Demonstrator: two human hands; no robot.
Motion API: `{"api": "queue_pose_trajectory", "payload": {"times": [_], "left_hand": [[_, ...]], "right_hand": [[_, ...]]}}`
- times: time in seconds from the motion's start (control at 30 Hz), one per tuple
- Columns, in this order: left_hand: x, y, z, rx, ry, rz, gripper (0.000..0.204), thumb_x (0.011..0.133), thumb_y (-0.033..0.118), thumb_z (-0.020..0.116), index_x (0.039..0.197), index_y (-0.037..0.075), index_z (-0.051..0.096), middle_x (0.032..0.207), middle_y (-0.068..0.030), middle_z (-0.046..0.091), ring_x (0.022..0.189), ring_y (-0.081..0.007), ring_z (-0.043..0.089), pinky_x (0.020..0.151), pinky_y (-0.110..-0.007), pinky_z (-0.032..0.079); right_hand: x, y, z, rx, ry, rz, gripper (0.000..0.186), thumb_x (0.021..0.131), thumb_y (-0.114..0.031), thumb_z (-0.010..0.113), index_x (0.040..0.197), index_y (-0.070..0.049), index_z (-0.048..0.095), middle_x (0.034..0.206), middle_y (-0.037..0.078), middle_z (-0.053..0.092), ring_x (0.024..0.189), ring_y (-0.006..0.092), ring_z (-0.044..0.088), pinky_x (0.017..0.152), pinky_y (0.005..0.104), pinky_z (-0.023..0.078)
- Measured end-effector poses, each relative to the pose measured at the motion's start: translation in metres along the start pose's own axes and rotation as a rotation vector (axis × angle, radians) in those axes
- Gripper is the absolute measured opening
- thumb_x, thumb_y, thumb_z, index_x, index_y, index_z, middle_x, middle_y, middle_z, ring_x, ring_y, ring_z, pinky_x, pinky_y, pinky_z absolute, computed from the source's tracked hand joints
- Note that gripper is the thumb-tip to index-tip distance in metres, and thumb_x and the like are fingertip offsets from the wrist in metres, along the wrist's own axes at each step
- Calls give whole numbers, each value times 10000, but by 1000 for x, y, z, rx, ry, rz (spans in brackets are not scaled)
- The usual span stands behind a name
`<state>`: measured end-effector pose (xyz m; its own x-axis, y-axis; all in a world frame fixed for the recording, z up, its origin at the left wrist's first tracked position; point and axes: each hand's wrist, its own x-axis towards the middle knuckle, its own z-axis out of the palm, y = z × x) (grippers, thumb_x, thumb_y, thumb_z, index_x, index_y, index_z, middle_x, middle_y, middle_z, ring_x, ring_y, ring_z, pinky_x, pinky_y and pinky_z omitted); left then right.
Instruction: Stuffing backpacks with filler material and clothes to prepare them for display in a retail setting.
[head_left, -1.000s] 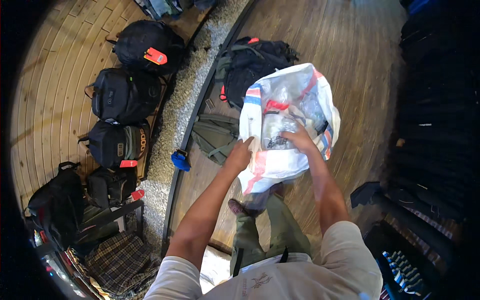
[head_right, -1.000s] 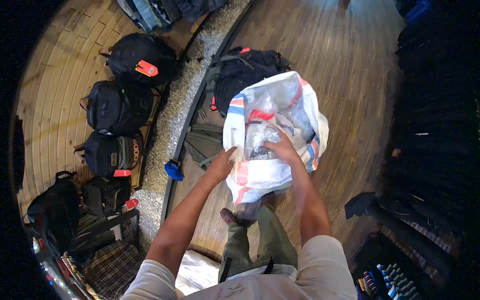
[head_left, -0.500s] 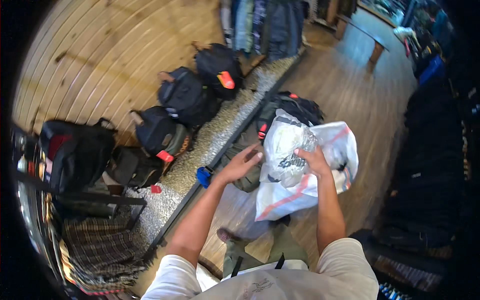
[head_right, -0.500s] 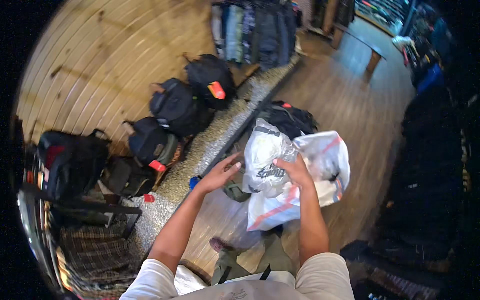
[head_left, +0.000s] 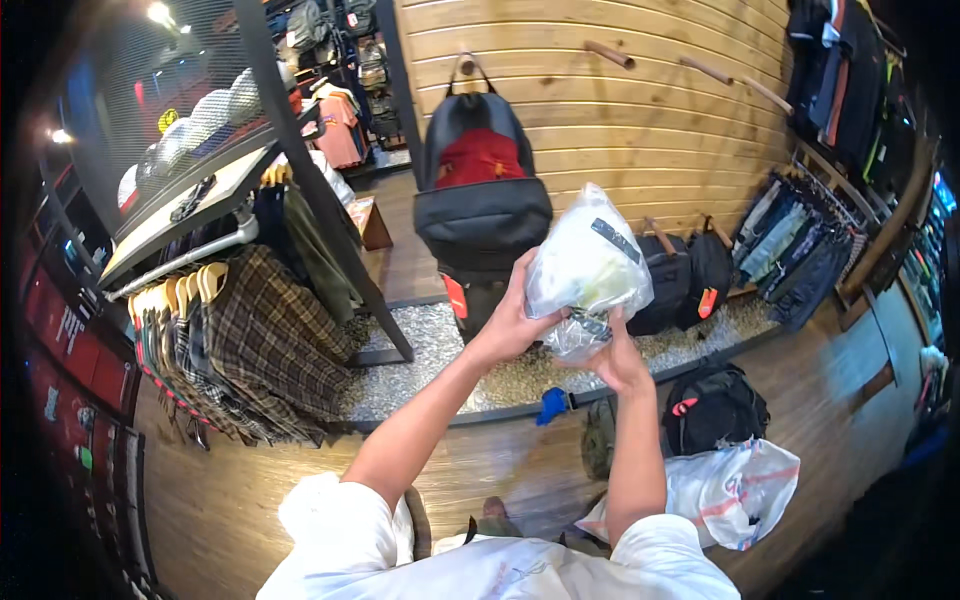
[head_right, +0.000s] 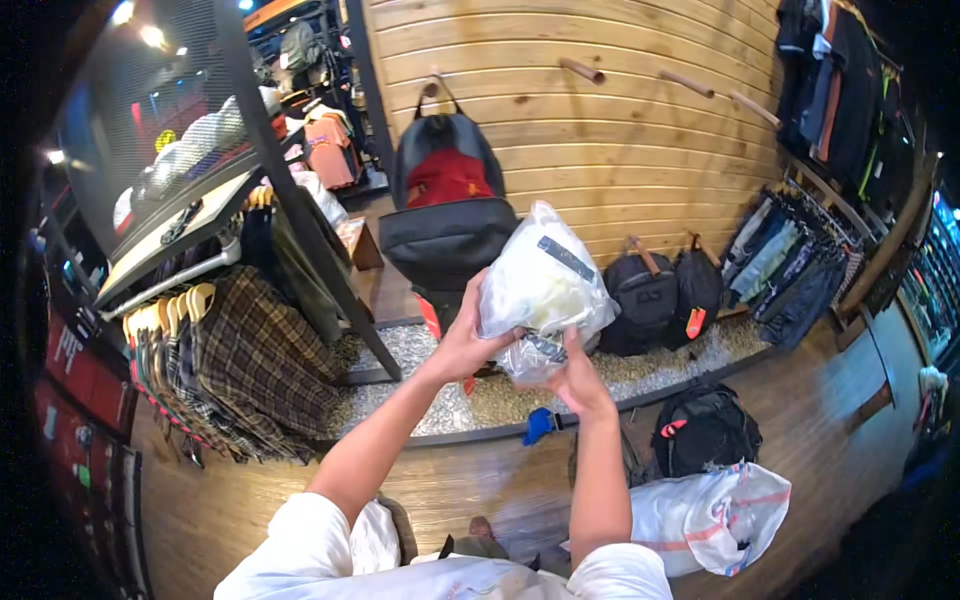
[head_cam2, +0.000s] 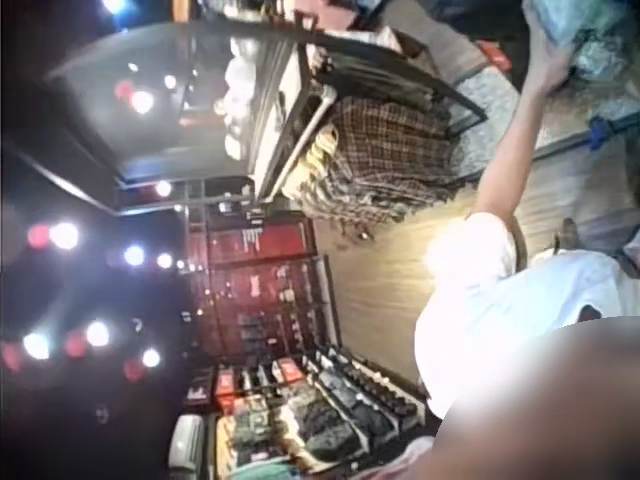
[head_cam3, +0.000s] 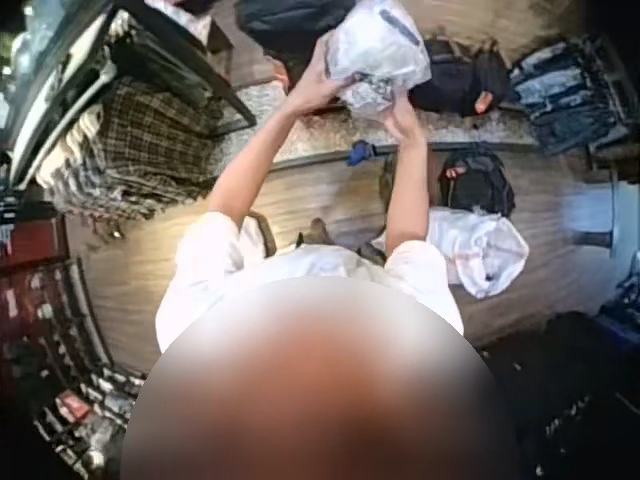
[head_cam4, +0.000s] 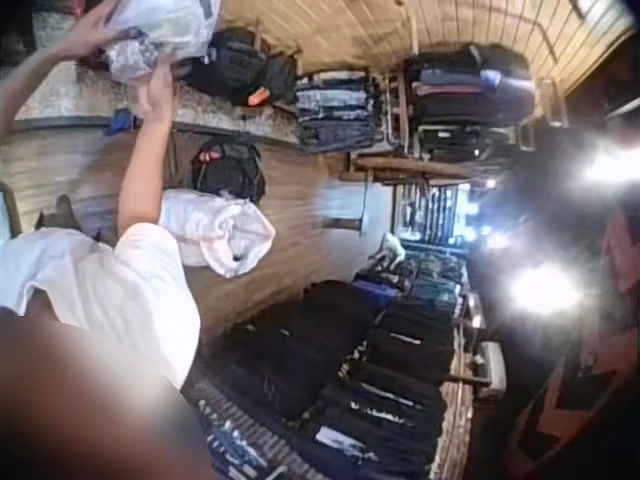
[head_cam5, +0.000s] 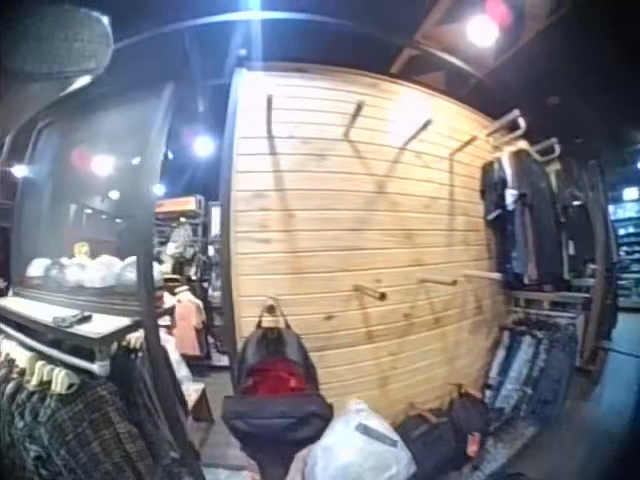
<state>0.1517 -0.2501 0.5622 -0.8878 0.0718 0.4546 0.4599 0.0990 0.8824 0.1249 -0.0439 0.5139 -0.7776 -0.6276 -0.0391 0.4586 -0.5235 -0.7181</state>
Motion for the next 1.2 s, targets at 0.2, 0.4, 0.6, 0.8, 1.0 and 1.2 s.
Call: {"api": "queue_pose_trajectory", "payload": {"times": [0.2, 0.4, 0.6, 0.8, 1.0, 1.2], "left_hand": [[5, 48, -84, 156, 65, 186, 887, 863, 235, 782, 1539, 47, 238, 1450, -163, 441, 1344, -254, 441, 1145, -399, 343], [48, 47, -175, 833, 338, 320, 601, 930, 309, 677, 1428, 39, 474, 1322, -225, 557, 1254, -374, 530, 1081, -426, 402], [67, 29, -198, 743, 106, 16, 311, 955, 232, 672, 1096, -45, 653, 959, -190, 704, 927, -287, 671, 875, -364, 495], [89, 47, -200, 734, 65, 75, 332, 991, 259, 622, 1116, -48, 637, 972, -162, 705, 930, -210, 640, 869, -354, 487], [112, 50, -195, 722, 143, 85, 293, 991, 243, 603, 1119, -20, 632, 955, -196, 695, 905, -287, 663, 852, -370, 491], [97, 53, -212, 768, 165, -49, 281, 1001, 243, 603, 1111, -14, 639, 927, -117, 662, 890, -175, 605, 824, -323, 477]], "right_hand": [[68, -17, 72, -95, 15, -397, 382, 1027, -175, 574, 1381, -52, 498, 1296, 73, 599, 1167, 205, 604, 964, 389, 548], [139, -93, 113, -68, -223, -698, 439, 982, -231, 676, 1365, -89, 514, 1280, 46, 613, 1172, 204, 611, 962, 415, 543], [242, -92, 128, -820, -141, -744, 542, 882, -246, 790, 1337, -55, 565, 1187, 65, 668, 1103, 193, 605, 992, 335, 458], [336, -111, 54, -1803, -628, 140, 600, 819, -353, 769, 1348, -111, 621, 1331, 121, 650, 1204, 233, 602, 1028, 380, 460], [430, -88, 48, -1810, -614, 186, 628, 865, -435, 707, 1393, -119, 581, 1402, 139, 600, 1278, 249, 562, 1064, 385, 437], [475, -43, 4, -1743, -654, 2, 629, 886, -457, 671, 1411, -129, 561, 1427, 144, 576, 1308, 256, 538, 1080, 387, 425]]}}
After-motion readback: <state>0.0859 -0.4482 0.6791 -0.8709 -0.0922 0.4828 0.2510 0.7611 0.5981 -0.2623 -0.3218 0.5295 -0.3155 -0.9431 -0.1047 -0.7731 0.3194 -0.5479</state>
